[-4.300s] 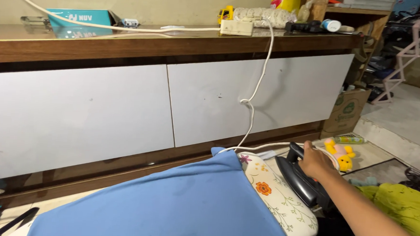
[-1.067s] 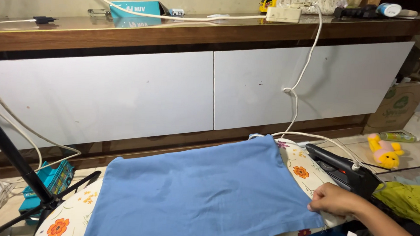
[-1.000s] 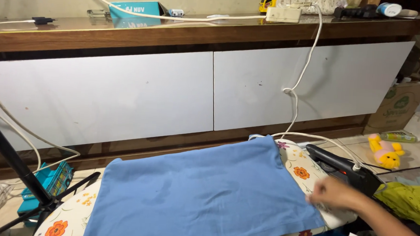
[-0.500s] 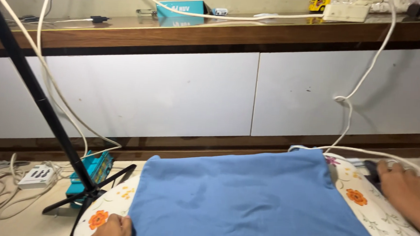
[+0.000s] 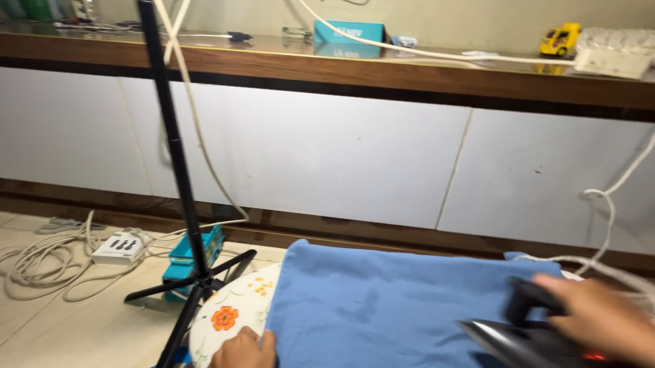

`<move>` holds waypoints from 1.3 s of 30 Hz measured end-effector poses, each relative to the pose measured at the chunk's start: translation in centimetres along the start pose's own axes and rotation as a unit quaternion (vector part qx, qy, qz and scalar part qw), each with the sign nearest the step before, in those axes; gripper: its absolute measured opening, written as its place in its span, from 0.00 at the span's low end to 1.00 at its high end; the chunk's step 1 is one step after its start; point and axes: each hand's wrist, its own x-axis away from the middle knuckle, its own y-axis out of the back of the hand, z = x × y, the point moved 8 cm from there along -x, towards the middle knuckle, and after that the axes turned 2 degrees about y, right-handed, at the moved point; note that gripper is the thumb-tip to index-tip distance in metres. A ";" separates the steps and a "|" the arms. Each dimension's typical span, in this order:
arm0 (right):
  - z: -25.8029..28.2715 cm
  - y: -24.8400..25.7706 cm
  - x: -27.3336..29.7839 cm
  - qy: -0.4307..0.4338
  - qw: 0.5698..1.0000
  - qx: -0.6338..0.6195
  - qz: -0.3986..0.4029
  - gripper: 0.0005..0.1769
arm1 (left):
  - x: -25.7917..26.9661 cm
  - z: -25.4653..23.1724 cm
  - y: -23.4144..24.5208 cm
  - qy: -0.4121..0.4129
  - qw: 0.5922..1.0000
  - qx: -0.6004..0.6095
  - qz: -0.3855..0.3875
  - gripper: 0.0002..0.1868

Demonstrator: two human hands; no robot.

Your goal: Ironing a blue polo shirt on a small tabletop ironing board.

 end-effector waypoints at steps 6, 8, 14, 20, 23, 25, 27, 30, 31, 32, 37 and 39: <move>21.6 -1.6 -1.9 0.158 0.972 -0.013 -0.173 0.38 | -0.7 1.1 -2.2 -0.008 0.998 0.032 -0.049 0.19; 28.5 -1.8 -2.9 0.222 0.946 -0.011 -0.238 0.28 | -0.2 0.8 -1.6 -0.016 0.996 0.079 -0.050 0.16; 38.0 -0.1 -7.6 0.251 0.903 0.015 -0.348 0.14 | 0.9 0.6 1.0 -0.029 0.993 0.108 -0.037 0.13; 37.4 0.8 -1.9 0.242 0.943 -0.013 -0.227 0.15 | 2.3 0.3 2.7 -0.071 0.987 0.141 -0.032 0.14; 37.5 0.6 -0.3 0.273 0.925 -0.005 -0.264 0.19 | 3.0 0.1 3.5 -0.079 0.986 0.145 -0.019 0.14; 37.7 -0.1 -2.9 0.240 0.931 -0.007 -0.276 0.16 | 3.5 0.2 3.3 -0.080 0.987 0.141 -0.015 0.14; 37.4 0.2 -5.1 0.206 0.933 -0.008 -0.294 0.14 | 3.6 -0.1 3.4 -0.086 0.986 0.139 -0.017 0.14; 36.6 0.0 -5.5 0.171 0.948 -0.029 -0.266 0.15 | 3.8 0.2 3.2 -0.088 0.988 0.127 -0.021 0.13; 36.3 0.1 -4.3 0.181 0.949 -0.034 -0.256 0.15 | 3.7 0.2 3.3 -0.086 0.988 0.125 -0.025 0.13; 36.1 0.3 -3.2 0.190 0.949 -0.039 -0.247 0.15 | 3.7 0.1 3.4 -0.085 0.988 0.124 -0.028 0.13; 34.1 -1.6 4.8 0.308 0.919 -0.018 -0.247 0.18 | 3.7 0.3 3.4 -0.085 0.987 0.129 -0.039 0.13; 34.0 -2.1 5.3 0.368 0.890 -0.035 -0.268 0.16 | 3.6 0.3 3.6 -0.093 0.986 0.129 -0.045 0.14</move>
